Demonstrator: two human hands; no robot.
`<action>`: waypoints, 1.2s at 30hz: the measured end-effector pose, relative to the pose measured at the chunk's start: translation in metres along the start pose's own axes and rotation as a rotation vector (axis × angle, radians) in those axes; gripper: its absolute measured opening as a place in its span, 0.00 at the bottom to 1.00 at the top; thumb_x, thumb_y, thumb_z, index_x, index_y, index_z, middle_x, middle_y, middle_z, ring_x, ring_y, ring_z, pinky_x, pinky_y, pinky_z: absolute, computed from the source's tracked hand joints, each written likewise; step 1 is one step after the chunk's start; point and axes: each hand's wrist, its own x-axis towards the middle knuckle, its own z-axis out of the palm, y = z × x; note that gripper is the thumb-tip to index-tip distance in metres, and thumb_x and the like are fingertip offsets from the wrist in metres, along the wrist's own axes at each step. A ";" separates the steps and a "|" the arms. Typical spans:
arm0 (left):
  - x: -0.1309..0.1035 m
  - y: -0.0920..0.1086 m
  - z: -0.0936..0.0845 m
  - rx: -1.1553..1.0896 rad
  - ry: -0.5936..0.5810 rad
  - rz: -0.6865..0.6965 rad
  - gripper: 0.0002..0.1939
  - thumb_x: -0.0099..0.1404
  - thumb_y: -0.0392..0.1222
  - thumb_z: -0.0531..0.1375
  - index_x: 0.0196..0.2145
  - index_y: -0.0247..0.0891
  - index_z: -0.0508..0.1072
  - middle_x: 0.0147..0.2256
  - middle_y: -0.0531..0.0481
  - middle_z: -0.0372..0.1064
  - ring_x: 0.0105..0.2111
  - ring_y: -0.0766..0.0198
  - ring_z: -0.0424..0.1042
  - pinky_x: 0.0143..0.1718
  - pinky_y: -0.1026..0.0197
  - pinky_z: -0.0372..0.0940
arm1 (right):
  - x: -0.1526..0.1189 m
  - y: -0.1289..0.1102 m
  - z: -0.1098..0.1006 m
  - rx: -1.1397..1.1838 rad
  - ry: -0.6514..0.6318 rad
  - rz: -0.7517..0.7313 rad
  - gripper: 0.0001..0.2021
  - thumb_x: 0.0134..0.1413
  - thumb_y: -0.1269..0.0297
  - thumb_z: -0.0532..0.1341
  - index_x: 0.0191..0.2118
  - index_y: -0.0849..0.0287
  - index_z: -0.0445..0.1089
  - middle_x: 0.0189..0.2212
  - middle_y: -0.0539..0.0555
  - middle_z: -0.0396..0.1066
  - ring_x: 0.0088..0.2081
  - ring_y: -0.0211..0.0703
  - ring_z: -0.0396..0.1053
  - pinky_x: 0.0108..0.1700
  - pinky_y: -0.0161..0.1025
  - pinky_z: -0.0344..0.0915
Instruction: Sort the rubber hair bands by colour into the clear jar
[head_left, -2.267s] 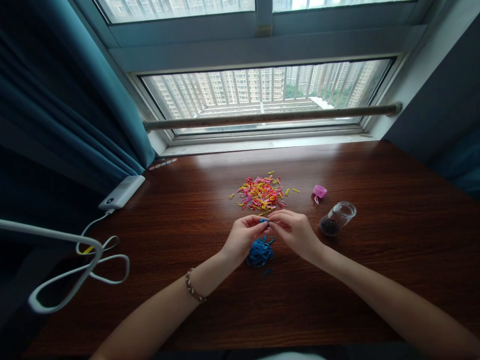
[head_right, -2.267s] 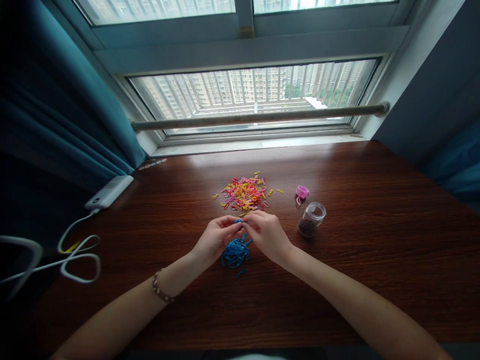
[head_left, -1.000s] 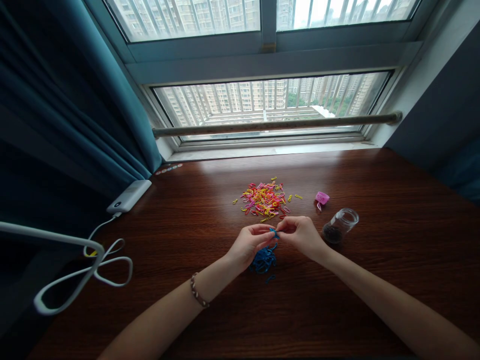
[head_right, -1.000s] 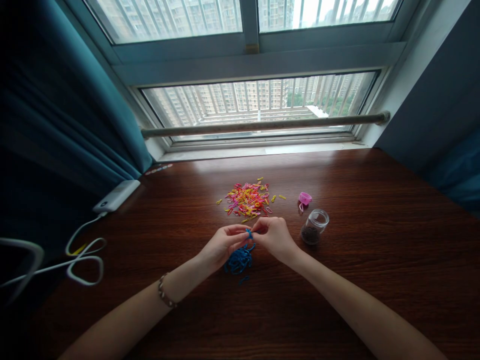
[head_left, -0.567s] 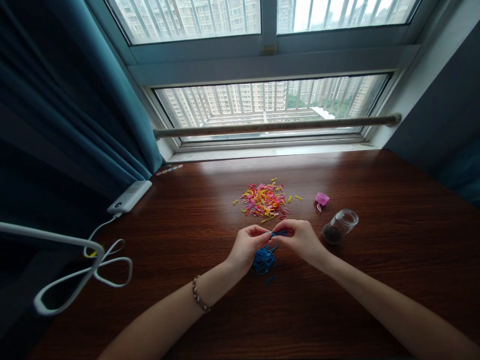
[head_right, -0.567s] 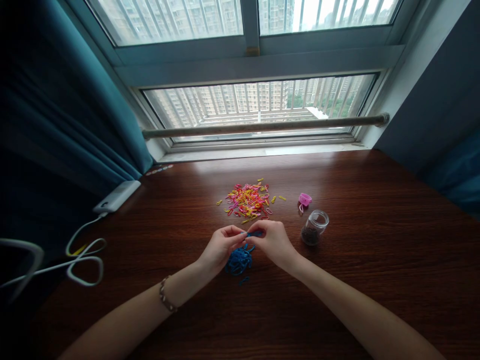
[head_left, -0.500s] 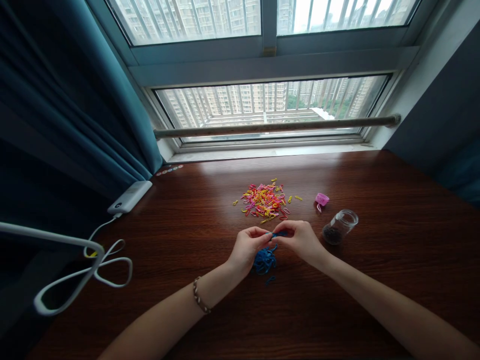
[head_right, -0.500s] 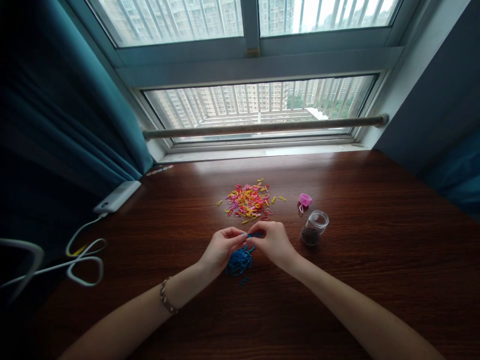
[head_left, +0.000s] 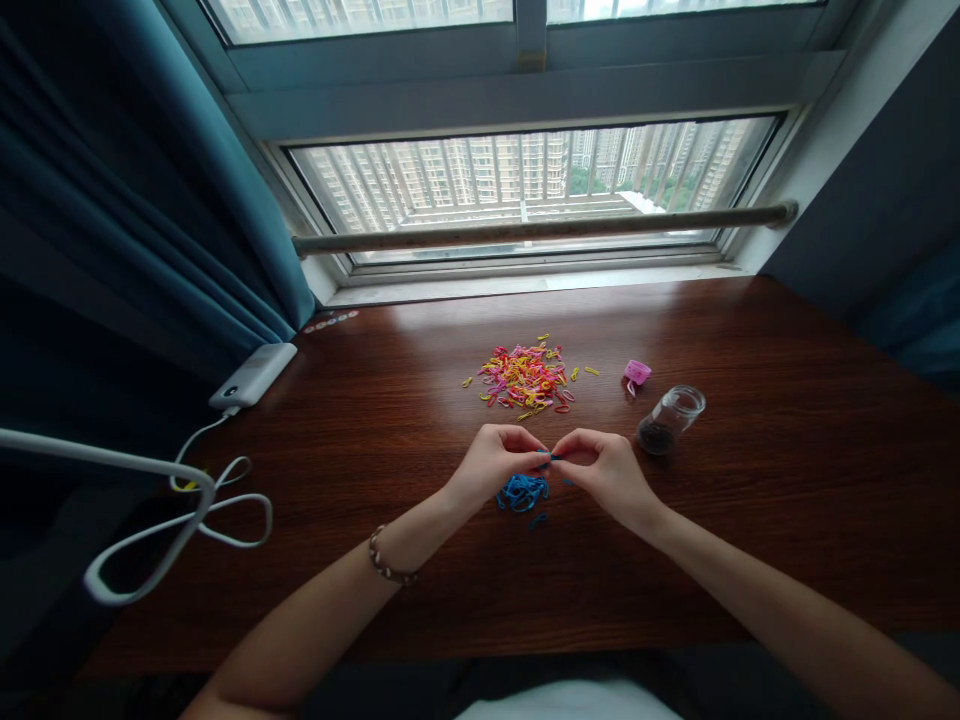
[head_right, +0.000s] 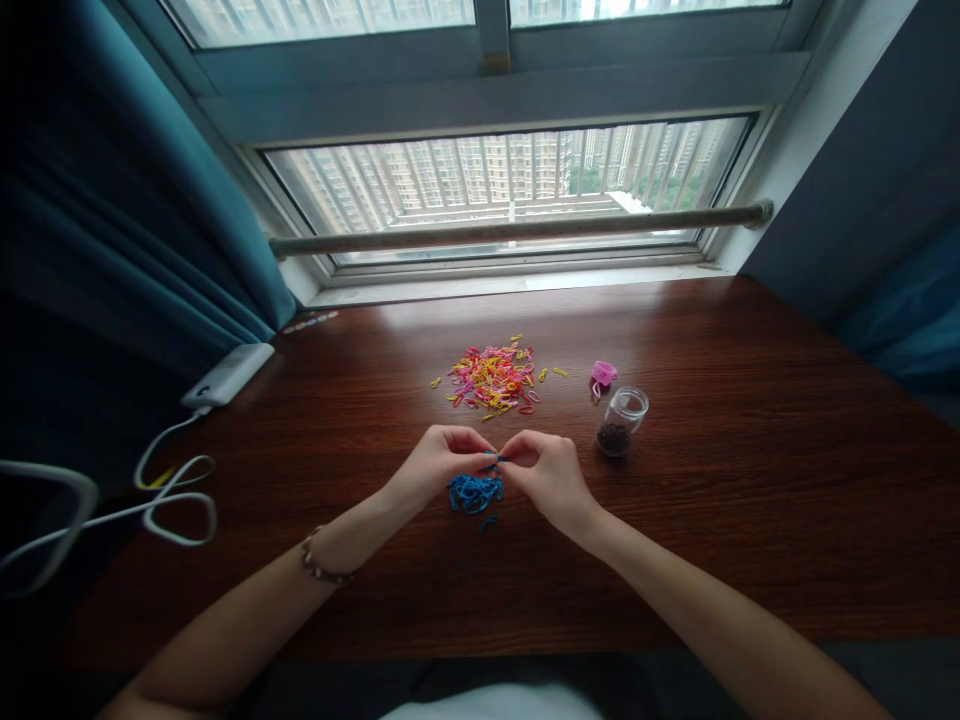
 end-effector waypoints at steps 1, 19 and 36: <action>-0.001 0.002 0.000 0.028 -0.006 0.011 0.09 0.44 0.38 0.66 0.24 0.31 0.74 0.21 0.48 0.72 0.22 0.65 0.70 0.25 0.65 0.64 | -0.002 0.000 0.001 0.009 0.008 -0.004 0.07 0.42 0.63 0.62 0.26 0.61 0.70 0.24 0.53 0.72 0.28 0.42 0.70 0.31 0.35 0.67; -0.022 -0.018 -0.008 -0.016 -0.102 -0.060 0.10 0.47 0.39 0.65 0.29 0.32 0.74 0.22 0.50 0.70 0.21 0.69 0.67 0.26 0.67 0.62 | -0.018 -0.040 -0.047 -0.293 -0.011 -0.277 0.03 0.41 0.73 0.59 0.24 0.60 0.69 0.25 0.50 0.72 0.27 0.37 0.69 0.31 0.32 0.64; -0.027 -0.040 -0.055 -0.053 0.293 -0.103 0.15 0.39 0.44 0.68 0.24 0.34 0.72 0.22 0.52 0.66 0.22 0.70 0.63 0.25 0.68 0.59 | 0.012 -0.060 -0.150 -0.948 0.109 -0.233 0.02 0.41 0.68 0.61 0.23 0.57 0.71 0.18 0.47 0.69 0.21 0.35 0.65 0.23 0.31 0.57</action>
